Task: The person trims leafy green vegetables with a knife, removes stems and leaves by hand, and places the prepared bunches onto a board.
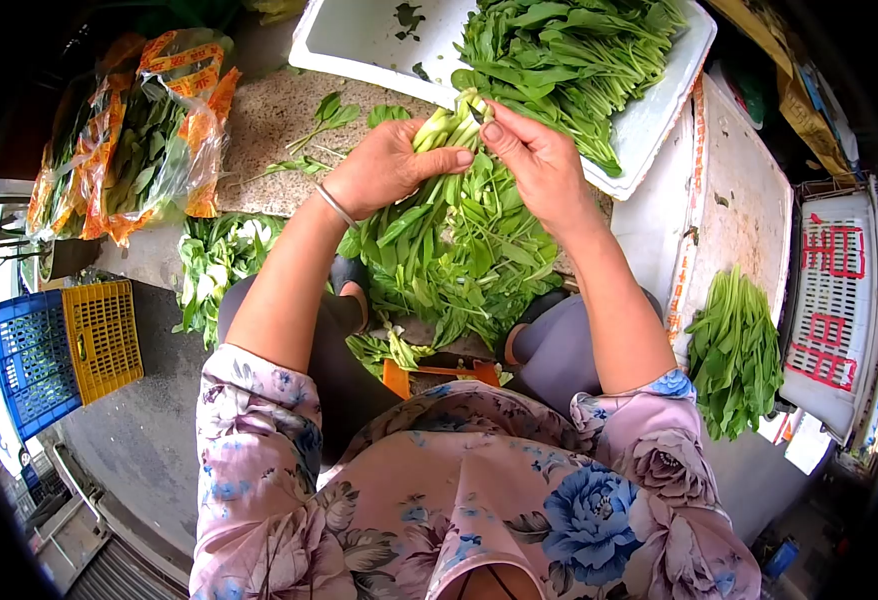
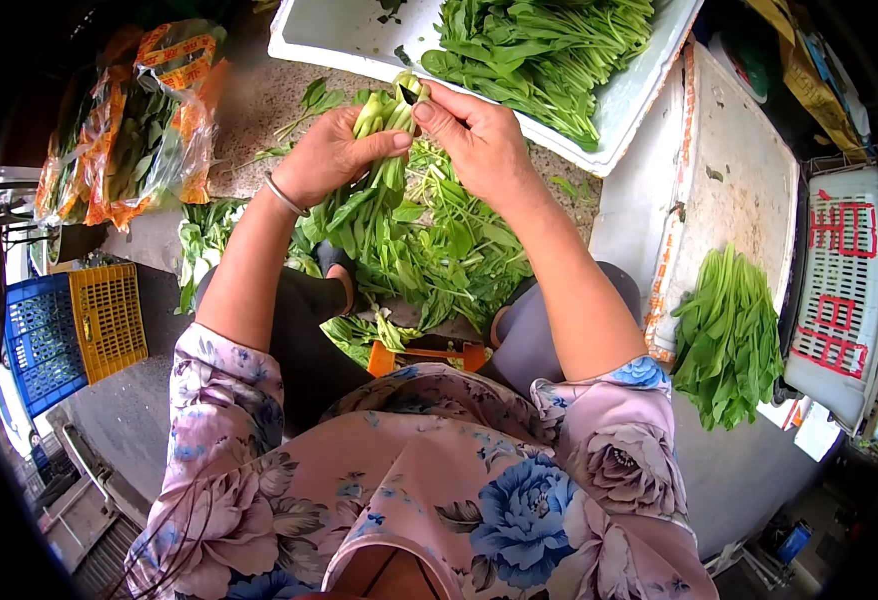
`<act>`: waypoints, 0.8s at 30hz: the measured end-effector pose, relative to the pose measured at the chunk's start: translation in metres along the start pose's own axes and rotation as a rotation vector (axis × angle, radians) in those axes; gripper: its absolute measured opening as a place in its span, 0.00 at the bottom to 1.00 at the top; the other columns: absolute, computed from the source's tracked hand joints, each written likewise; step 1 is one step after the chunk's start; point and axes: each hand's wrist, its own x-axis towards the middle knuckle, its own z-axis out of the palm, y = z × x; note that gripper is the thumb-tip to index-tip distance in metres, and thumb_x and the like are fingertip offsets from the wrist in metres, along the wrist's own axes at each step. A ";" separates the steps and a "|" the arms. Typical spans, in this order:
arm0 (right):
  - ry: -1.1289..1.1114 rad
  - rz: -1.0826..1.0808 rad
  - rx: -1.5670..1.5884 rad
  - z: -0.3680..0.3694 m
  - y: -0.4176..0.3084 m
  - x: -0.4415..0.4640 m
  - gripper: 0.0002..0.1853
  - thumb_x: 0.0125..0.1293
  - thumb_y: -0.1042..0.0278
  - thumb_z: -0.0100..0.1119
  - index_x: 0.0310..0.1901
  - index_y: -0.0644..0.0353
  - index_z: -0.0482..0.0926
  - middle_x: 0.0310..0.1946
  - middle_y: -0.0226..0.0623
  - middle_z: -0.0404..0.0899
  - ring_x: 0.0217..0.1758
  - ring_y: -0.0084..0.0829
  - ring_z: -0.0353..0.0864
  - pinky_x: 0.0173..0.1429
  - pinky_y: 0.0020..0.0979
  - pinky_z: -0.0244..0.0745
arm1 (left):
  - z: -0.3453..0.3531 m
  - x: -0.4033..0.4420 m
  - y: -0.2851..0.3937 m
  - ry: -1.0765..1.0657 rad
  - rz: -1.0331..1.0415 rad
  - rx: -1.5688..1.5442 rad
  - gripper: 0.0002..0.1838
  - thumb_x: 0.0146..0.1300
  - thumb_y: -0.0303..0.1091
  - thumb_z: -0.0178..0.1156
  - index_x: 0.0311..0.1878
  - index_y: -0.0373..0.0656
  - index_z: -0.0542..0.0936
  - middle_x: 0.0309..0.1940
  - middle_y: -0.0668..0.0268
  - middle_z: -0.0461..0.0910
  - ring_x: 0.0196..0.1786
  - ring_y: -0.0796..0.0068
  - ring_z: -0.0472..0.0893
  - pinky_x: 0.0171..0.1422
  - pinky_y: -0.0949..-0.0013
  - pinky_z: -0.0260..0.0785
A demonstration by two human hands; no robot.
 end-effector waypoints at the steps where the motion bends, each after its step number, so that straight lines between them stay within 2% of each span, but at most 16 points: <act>1: 0.007 -0.018 -0.036 0.000 -0.001 0.000 0.24 0.63 0.56 0.55 0.53 0.66 0.71 0.41 0.43 0.80 0.45 0.23 0.76 0.50 0.23 0.69 | 0.000 0.000 0.000 -0.003 -0.016 0.026 0.14 0.57 0.43 0.62 0.38 0.42 0.77 0.24 0.77 0.75 0.22 0.90 0.65 0.24 0.82 0.55; 2: 0.007 -0.017 -0.036 0.000 0.003 0.000 0.24 0.63 0.56 0.55 0.53 0.66 0.71 0.41 0.43 0.80 0.45 0.23 0.76 0.50 0.23 0.69 | -0.001 0.000 0.001 -0.006 -0.032 0.051 0.15 0.57 0.43 0.62 0.39 0.41 0.77 0.24 0.77 0.75 0.22 0.90 0.65 0.24 0.83 0.55; 4: 0.062 -0.071 -0.025 0.001 0.011 0.002 0.22 0.63 0.57 0.55 0.53 0.63 0.73 0.31 0.33 0.80 0.35 0.18 0.75 0.41 0.20 0.70 | -0.002 -0.001 0.003 -0.011 -0.055 0.014 0.15 0.57 0.43 0.62 0.39 0.40 0.77 0.24 0.76 0.76 0.23 0.89 0.66 0.26 0.82 0.57; 5: 0.063 -0.071 -0.025 -0.003 0.013 0.002 0.22 0.63 0.57 0.55 0.53 0.63 0.73 0.31 0.33 0.80 0.35 0.18 0.75 0.41 0.20 0.70 | -0.002 -0.002 0.003 -0.016 -0.079 -0.024 0.16 0.56 0.43 0.63 0.39 0.39 0.78 0.25 0.75 0.76 0.24 0.88 0.67 0.27 0.82 0.59; 7: -0.052 0.282 0.252 -0.011 0.004 0.001 0.20 0.64 0.59 0.54 0.53 0.60 0.74 0.21 0.22 0.70 0.25 0.12 0.64 0.29 0.17 0.61 | -0.005 -0.001 0.000 -0.046 -0.071 0.065 0.16 0.56 0.43 0.63 0.38 0.39 0.78 0.25 0.74 0.77 0.25 0.87 0.69 0.29 0.81 0.60; 8: -0.050 0.282 0.251 -0.011 0.002 0.001 0.20 0.64 0.59 0.54 0.53 0.60 0.74 0.21 0.22 0.70 0.25 0.12 0.64 0.29 0.17 0.61 | -0.005 -0.001 -0.001 -0.075 -0.063 0.154 0.17 0.55 0.43 0.63 0.38 0.38 0.78 0.26 0.73 0.77 0.26 0.86 0.70 0.31 0.80 0.62; 10: -0.043 0.356 0.292 -0.012 -0.002 0.002 0.20 0.64 0.60 0.54 0.55 0.58 0.72 0.20 0.18 0.60 0.22 0.11 0.54 0.25 0.17 0.51 | -0.005 -0.002 -0.001 -0.072 -0.078 0.135 0.17 0.55 0.43 0.64 0.38 0.38 0.78 0.26 0.73 0.77 0.27 0.86 0.71 0.32 0.80 0.63; 11: -0.042 0.357 0.292 -0.011 -0.004 0.001 0.20 0.64 0.60 0.54 0.55 0.58 0.72 0.20 0.18 0.60 0.22 0.11 0.54 0.25 0.17 0.51 | -0.005 -0.002 -0.001 -0.069 -0.094 0.117 0.17 0.55 0.43 0.64 0.37 0.37 0.78 0.26 0.72 0.78 0.28 0.85 0.71 0.33 0.79 0.64; 13: -0.069 0.313 0.237 -0.008 -0.007 0.000 0.21 0.68 0.62 0.47 0.60 0.59 0.66 0.20 0.18 0.58 0.22 0.12 0.55 0.25 0.15 0.53 | -0.005 -0.002 -0.003 -0.046 -0.061 0.151 0.17 0.54 0.43 0.64 0.37 0.37 0.78 0.26 0.72 0.77 0.27 0.85 0.71 0.33 0.79 0.64; 17: -0.066 0.268 0.258 -0.003 -0.009 -0.003 0.22 0.68 0.63 0.48 0.61 0.60 0.65 0.21 0.18 0.58 0.22 0.12 0.55 0.25 0.15 0.53 | -0.008 -0.004 -0.002 -0.053 -0.061 0.263 0.18 0.54 0.44 0.64 0.37 0.37 0.78 0.23 0.72 0.77 0.26 0.84 0.70 0.31 0.76 0.64; 19: -0.180 0.216 0.214 -0.005 -0.001 -0.001 0.22 0.64 0.63 0.54 0.58 0.61 0.69 0.39 0.26 0.77 0.37 0.15 0.70 0.43 0.18 0.68 | -0.008 -0.003 -0.005 -0.052 -0.061 0.303 0.18 0.54 0.44 0.64 0.38 0.37 0.78 0.21 0.71 0.76 0.25 0.83 0.71 0.31 0.75 0.65; 21: -0.188 0.242 0.149 -0.010 -0.003 0.000 0.20 0.64 0.64 0.54 0.56 0.61 0.70 0.41 0.28 0.77 0.40 0.16 0.71 0.46 0.18 0.67 | -0.006 -0.003 -0.006 -0.052 -0.059 0.344 0.18 0.54 0.44 0.64 0.39 0.38 0.78 0.20 0.69 0.76 0.24 0.81 0.71 0.31 0.74 0.65; 23: -0.199 0.264 0.083 -0.010 -0.003 0.001 0.19 0.64 0.64 0.55 0.55 0.61 0.72 0.42 0.29 0.78 0.42 0.16 0.72 0.49 0.18 0.67 | -0.004 -0.005 -0.006 0.015 0.062 0.588 0.18 0.53 0.43 0.64 0.41 0.41 0.79 0.20 0.63 0.77 0.24 0.74 0.75 0.33 0.69 0.68; 24: -0.171 0.269 0.011 -0.010 0.002 0.001 0.18 0.64 0.64 0.55 0.54 0.60 0.73 0.41 0.31 0.78 0.41 0.16 0.72 0.47 0.18 0.67 | -0.002 -0.005 -0.007 0.015 0.063 0.588 0.18 0.53 0.43 0.64 0.41 0.41 0.79 0.20 0.63 0.77 0.24 0.74 0.75 0.33 0.69 0.68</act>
